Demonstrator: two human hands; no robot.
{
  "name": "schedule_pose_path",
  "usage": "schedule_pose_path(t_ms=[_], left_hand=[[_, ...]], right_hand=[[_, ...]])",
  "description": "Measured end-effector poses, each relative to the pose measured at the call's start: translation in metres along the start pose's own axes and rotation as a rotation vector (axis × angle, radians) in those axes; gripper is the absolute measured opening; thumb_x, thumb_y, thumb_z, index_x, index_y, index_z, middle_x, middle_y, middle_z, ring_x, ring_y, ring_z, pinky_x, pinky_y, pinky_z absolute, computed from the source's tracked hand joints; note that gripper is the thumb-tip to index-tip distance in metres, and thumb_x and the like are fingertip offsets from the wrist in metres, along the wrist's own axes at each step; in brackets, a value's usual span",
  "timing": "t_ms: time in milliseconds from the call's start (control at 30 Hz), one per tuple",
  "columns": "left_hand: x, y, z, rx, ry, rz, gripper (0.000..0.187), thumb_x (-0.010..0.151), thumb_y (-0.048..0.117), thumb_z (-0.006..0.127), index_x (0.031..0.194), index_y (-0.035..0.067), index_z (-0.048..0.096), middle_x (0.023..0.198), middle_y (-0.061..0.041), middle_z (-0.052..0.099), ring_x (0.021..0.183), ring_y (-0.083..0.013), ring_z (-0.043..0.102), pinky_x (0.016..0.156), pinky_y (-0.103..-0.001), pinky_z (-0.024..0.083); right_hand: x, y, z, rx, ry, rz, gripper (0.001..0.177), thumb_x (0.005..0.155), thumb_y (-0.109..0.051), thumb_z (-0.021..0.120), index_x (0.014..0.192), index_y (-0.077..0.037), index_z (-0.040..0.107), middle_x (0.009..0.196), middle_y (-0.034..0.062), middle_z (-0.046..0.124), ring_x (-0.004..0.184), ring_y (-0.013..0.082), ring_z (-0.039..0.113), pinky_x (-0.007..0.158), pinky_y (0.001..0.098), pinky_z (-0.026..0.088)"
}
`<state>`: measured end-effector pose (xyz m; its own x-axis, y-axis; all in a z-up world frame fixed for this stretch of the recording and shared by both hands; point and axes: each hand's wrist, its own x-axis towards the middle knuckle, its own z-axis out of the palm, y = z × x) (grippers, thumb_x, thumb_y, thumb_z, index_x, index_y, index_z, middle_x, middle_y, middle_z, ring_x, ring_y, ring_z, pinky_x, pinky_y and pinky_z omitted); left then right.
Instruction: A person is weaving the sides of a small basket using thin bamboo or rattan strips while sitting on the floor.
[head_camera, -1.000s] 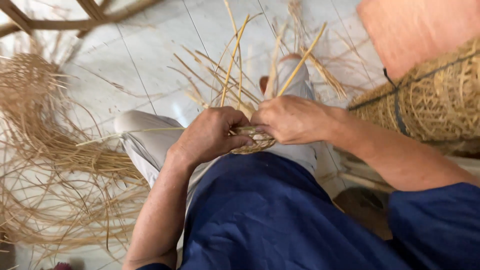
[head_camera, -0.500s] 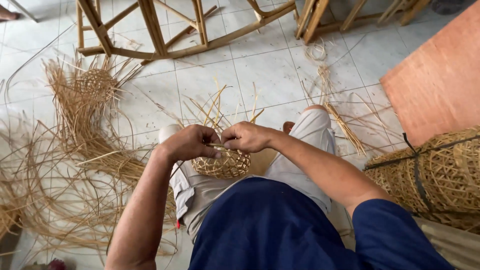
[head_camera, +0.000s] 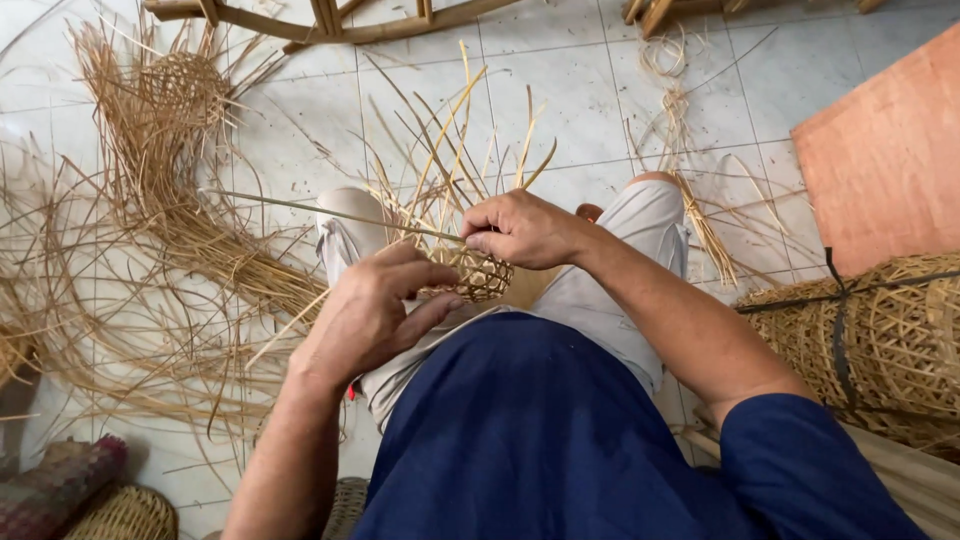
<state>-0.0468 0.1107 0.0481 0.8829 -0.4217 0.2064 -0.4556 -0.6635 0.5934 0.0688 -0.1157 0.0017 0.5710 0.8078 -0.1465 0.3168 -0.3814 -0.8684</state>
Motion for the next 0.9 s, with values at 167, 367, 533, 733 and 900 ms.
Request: schedule_pose_path(t_ms=[167,367,533,733,900], left_hand=[[-0.028,-0.037,0.052,-0.055,0.141,-0.134,0.035,0.093,0.030,0.075,0.126,0.018,0.072,0.092,-0.005,0.069,0.066,-0.0263,0.070,0.061,-0.041,0.058],[-0.032,-0.047,0.068,-0.029,0.394,-0.168,0.033,0.095,0.020,0.074,0.127,0.020,0.074,0.096,-0.006,0.066,0.074,-0.0278,0.070,0.062,-0.040,0.057],[0.008,-0.058,0.042,-0.030,0.252,0.087,0.014,0.096,0.022,0.075,0.108,0.017,0.080,0.112,-0.006,0.073,0.091,-0.0320,0.074,0.073,-0.042,0.060],[0.053,-0.032,0.002,0.267,-0.160,0.106,0.024,0.098,0.030,0.069,0.104,0.011,0.082,0.102,-0.013,0.074,0.087,-0.0323,0.072,0.073,-0.040,0.060],[0.083,-0.014,-0.009,0.409,-0.410,0.083,0.024,0.101,0.032,0.068,0.114,0.015,0.080,0.097,-0.008,0.075,0.089,-0.0267,0.074,0.076,-0.037,0.061]], right_hand=[[0.002,0.000,0.010,-0.041,-0.008,-0.059,0.019,0.101,-0.013,0.064,0.083,-0.010,0.070,0.071,0.0082,0.067,0.070,0.0241,0.065,0.071,0.0393,0.054],[-0.003,-0.003,0.018,0.077,-0.040,-0.004,0.023,0.102,-0.011,0.062,0.079,-0.012,0.066,0.069,0.0016,0.064,0.071,0.0159,0.059,0.072,0.0348,0.052],[0.000,-0.001,0.009,0.016,-0.067,-0.011,0.021,0.102,-0.014,0.061,0.081,-0.010,0.066,0.069,0.0059,0.065,0.070,0.0194,0.060,0.073,0.0380,0.053],[-0.006,-0.008,-0.020,-0.085,-0.011,0.013,0.021,0.103,-0.013,0.063,0.084,-0.011,0.072,0.073,0.0066,0.070,0.072,0.0216,0.066,0.076,0.0369,0.054],[-0.010,-0.006,-0.027,-0.179,-0.026,0.027,0.018,0.101,-0.017,0.063,0.086,-0.010,0.070,0.077,0.0118,0.072,0.078,0.0291,0.071,0.078,0.0416,0.055]])
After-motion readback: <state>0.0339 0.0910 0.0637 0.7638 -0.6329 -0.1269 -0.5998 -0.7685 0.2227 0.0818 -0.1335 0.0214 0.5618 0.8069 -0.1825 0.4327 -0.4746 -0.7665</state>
